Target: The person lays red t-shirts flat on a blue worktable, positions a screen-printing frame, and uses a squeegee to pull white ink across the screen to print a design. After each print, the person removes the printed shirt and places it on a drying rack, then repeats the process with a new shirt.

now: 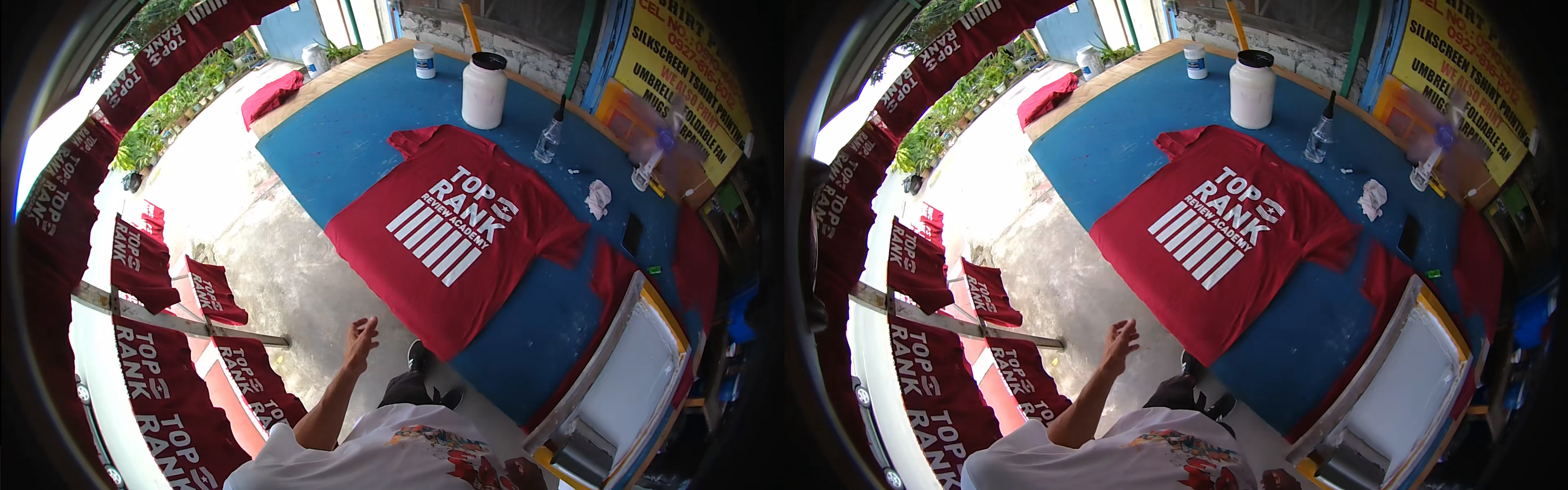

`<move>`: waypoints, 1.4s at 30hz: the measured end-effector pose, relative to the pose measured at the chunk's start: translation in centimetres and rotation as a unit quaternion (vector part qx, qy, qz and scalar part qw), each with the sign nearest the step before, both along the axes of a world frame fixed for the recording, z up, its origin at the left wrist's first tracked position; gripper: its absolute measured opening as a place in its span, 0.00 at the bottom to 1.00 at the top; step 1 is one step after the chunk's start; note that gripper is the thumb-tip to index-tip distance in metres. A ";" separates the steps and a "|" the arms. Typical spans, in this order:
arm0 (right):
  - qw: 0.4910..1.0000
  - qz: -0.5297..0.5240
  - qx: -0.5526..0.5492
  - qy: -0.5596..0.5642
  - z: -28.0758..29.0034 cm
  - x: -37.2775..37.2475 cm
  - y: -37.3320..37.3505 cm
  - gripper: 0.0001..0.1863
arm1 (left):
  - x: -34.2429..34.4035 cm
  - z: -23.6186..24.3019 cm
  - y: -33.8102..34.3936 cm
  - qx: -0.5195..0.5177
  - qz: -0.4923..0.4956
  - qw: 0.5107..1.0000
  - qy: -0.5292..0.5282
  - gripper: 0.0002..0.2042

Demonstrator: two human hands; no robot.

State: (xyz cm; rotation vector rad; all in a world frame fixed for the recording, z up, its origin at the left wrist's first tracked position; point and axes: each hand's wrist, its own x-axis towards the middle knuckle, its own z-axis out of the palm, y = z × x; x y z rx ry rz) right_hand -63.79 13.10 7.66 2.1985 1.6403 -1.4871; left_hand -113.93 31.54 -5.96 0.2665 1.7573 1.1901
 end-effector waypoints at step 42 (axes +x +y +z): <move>0.769 0.623 0.109 0.088 -4.1 -63.1 56.3 0.14 | -10.2 -6.9 3.4 0.084 -0.009 0.969 -0.232 0.25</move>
